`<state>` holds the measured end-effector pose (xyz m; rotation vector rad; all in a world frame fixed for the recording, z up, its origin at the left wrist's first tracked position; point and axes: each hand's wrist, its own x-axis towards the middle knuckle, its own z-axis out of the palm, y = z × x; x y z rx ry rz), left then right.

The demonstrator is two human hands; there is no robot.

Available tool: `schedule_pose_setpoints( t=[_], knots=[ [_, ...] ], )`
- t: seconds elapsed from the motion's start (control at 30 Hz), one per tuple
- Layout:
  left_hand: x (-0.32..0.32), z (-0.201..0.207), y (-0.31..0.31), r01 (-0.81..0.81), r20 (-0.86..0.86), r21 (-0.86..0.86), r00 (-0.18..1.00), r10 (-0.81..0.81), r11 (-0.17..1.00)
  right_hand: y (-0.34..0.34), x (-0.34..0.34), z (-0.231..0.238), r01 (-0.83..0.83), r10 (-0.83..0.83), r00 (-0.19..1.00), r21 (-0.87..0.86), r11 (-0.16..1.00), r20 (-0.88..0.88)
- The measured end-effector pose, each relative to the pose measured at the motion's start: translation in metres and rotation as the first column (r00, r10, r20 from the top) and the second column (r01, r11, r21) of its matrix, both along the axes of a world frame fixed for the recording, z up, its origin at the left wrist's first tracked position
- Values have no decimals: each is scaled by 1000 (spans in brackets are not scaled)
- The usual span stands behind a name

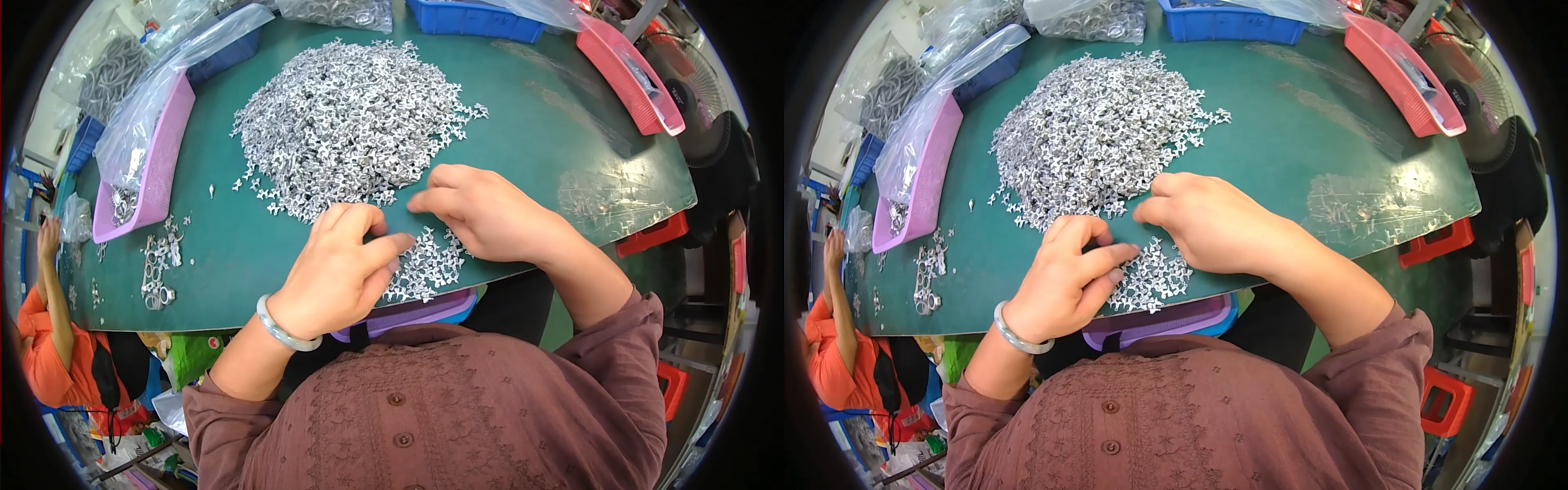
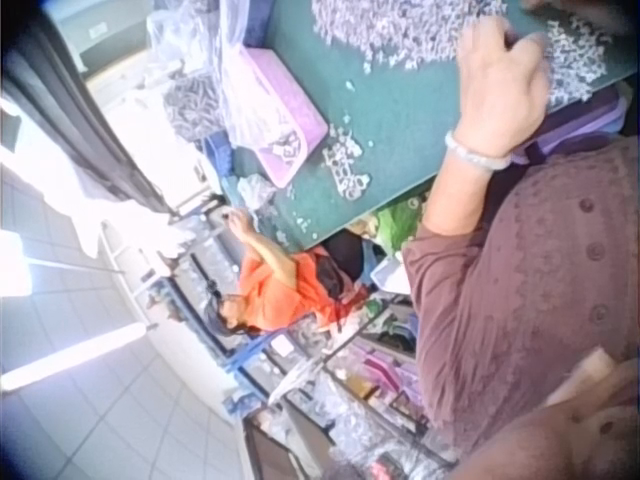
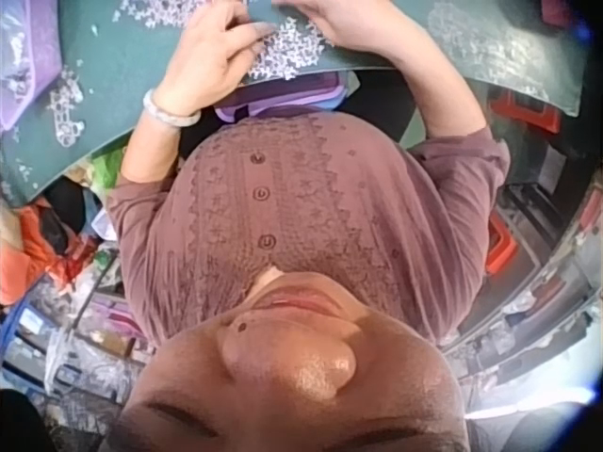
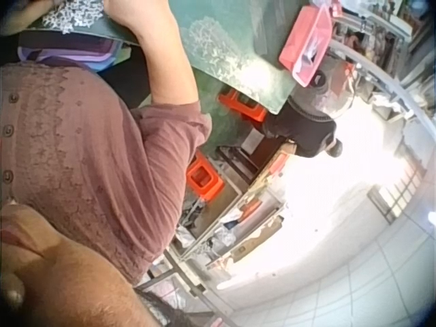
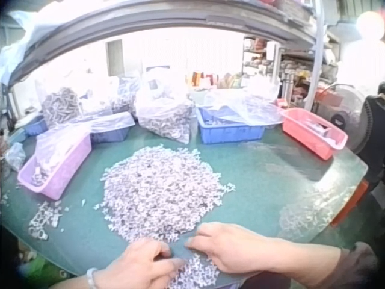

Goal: The person clears plastic bags from a table, sorts through a pile of small metal components by hand, and places pieces into a plastic tray.

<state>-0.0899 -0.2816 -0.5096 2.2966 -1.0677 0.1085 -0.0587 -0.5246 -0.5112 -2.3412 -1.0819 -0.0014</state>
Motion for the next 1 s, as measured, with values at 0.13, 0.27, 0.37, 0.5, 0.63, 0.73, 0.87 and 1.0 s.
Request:
schedule_pose_setpoints(
  t=[0.13, 0.27, 0.37, 0.5, 0.63, 0.73, 0.87, 1.0],
  knots=[
    [-1, 0, 10, -67, 25, 8, 997, 67, 998, 17, 2, 5, 89, -91, 996, -117, 989, -7],
    [-6, -2, 14, -39, 20, 40, 999, 38, 998, 15, 3, 5, 55, -55, 998, -173, 983, 6],
    [-6, -4, 16, -37, 36, 10, 999, 37, 999, 12, 3, 5, -3, 0, 1000, -115, 993, -26],
    [-1, -3, 17, -115, 105, -1, 988, 114, 993, 15, 2, 2, 57, -58, 998, 9, 998, 21],
    [2, -7, 13, -136, 132, 26, 983, 131, 990, 16, -1, 0, 37, -38, 999, 18, 999, 11],
    [3, -7, 12, -120, 131, 33, 985, 115, 992, 13, -2, -3, 25, -25, 1000, 45, 999, -6],
    [2, -5, 13, -100, 104, 41, 990, 96, 994, 12, -4, -1, 79, -78, 997, 67, 995, -15],
    [0, -6, 12, -134, 118, 13, 984, 132, 991, 9, -5, 0, 14, -14, 1000, 31, 999, -1]
  ],
)
